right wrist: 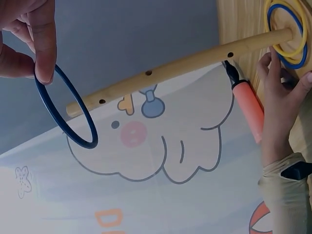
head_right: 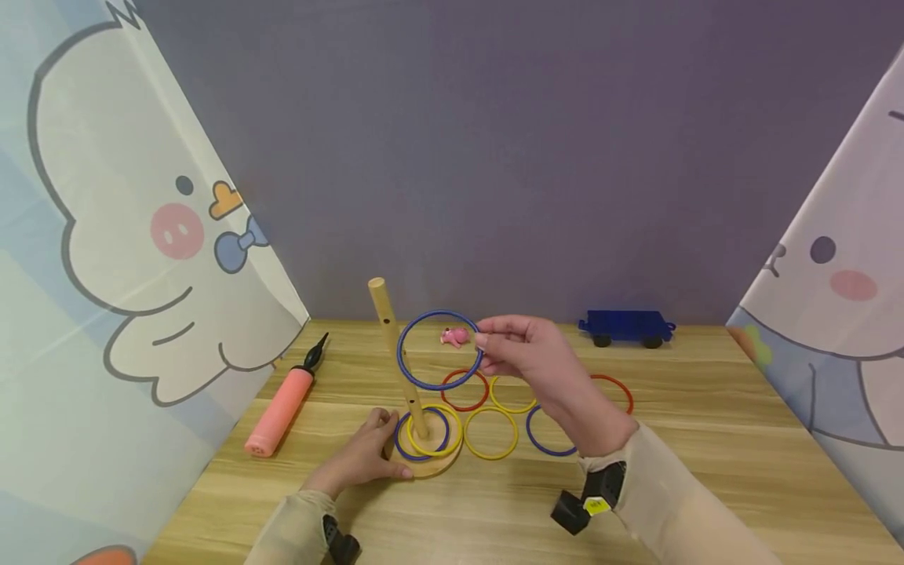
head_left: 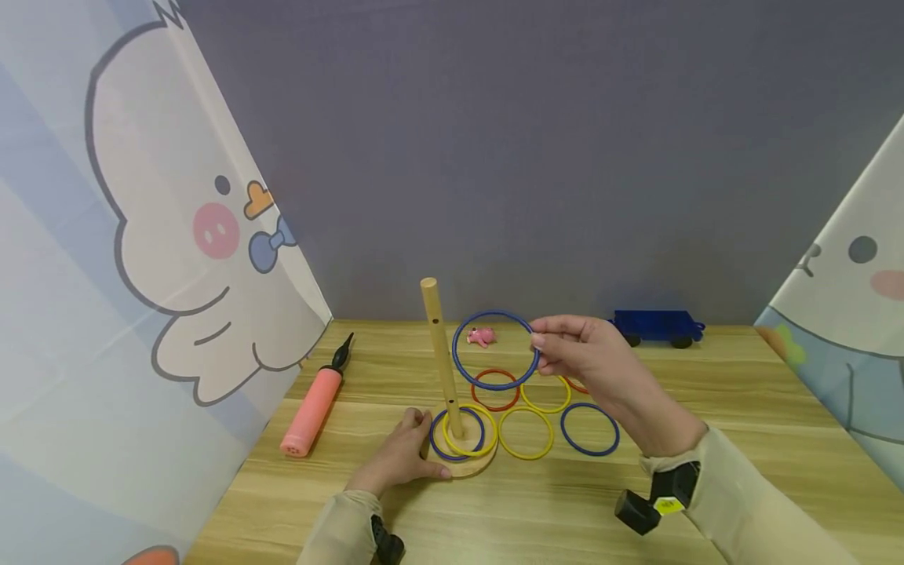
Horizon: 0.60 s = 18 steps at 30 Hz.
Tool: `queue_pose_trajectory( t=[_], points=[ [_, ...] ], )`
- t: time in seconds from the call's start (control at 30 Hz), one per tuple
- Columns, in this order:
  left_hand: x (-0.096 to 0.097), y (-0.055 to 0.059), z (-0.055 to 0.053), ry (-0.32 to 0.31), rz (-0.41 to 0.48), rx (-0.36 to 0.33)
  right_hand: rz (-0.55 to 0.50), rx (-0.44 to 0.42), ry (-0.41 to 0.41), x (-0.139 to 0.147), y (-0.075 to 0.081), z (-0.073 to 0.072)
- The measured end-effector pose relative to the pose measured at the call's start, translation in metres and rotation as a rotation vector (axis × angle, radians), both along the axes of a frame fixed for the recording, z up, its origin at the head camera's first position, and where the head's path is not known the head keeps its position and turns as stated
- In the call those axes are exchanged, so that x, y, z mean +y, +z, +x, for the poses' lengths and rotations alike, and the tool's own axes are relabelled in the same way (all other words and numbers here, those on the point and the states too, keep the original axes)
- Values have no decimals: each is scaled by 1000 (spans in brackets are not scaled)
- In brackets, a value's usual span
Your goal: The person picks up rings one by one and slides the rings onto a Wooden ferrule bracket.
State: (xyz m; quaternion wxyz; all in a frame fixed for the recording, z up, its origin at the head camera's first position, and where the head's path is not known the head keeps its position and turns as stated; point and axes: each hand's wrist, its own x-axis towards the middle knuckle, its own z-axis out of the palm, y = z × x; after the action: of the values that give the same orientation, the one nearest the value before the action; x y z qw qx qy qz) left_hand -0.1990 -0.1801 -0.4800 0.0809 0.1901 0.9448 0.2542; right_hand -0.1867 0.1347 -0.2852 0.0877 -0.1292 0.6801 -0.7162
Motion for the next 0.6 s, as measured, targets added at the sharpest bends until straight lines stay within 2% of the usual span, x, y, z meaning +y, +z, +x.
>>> queue_pose_trajectory(
  t=[0.37, 0.6],
  points=[
    [1, 1, 0, -8, -5, 6, -126, 34, -26, -25, 19, -3],
    [1, 3, 0, -4, 0, -2, -182, 57, -10, -41, 29, -6]
  ],
)
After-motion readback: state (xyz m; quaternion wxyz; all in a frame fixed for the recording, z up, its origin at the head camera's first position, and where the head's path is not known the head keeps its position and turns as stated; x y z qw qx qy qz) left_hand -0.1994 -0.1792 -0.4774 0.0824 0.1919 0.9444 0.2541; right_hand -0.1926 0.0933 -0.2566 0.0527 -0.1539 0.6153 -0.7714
